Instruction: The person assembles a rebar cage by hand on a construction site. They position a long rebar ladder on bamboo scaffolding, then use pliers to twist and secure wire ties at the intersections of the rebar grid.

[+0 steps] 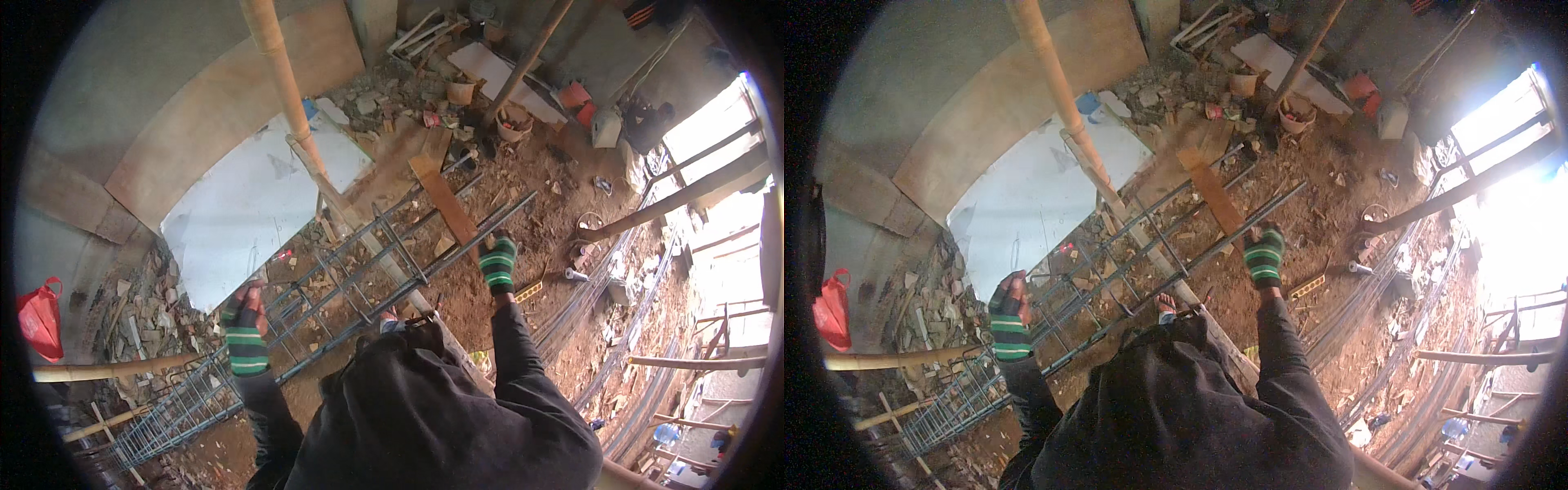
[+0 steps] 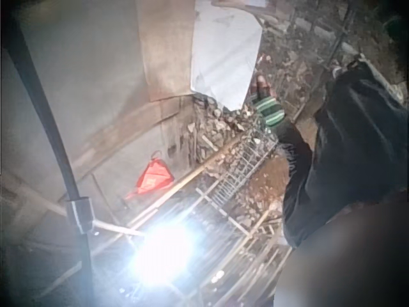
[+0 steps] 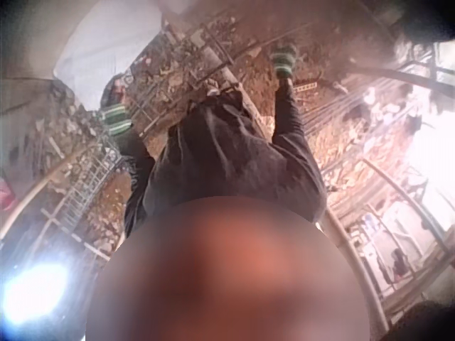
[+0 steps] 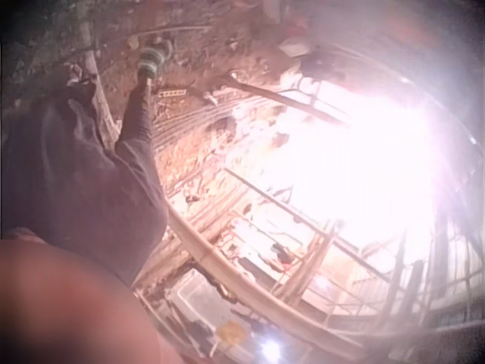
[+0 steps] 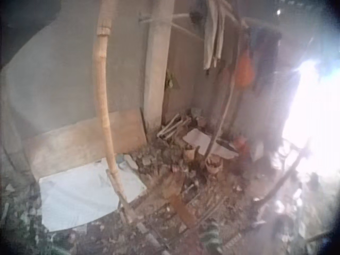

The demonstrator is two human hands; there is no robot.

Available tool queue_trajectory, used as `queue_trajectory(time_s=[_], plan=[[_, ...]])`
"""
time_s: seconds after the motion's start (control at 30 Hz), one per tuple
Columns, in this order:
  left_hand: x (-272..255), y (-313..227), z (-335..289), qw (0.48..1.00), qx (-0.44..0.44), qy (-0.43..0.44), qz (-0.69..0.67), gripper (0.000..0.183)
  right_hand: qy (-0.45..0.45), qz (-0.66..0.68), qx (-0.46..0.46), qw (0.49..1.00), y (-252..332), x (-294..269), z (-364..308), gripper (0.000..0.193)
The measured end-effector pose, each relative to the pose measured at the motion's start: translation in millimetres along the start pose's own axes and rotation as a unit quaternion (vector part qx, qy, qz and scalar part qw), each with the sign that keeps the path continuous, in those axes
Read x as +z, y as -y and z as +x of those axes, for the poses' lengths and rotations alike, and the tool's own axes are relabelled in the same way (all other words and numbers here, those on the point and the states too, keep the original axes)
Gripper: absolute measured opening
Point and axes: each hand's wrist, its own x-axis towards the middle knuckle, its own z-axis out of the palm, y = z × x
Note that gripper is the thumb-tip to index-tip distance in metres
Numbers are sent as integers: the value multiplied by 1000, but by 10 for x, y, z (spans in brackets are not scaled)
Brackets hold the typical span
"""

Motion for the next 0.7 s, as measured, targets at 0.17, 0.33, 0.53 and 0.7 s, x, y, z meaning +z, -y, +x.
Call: queue_trajectory(time_s=[0.17,0.33,0.53,0.7], plan=[[742,28,102,997,-30,60,-37,30,68,-68,-90,991,177,347,35,73],[1253,199,160,982,-105,118,-100,29,145,-117,-140,973,131,534,141,60],[1478,422,157,972,-151,66,-167,28,124,-104,-89,983,72,568,71,60],[1399,361,376,973,-138,75,-167,30,107,-98,-105,984,64,562,85,65]])
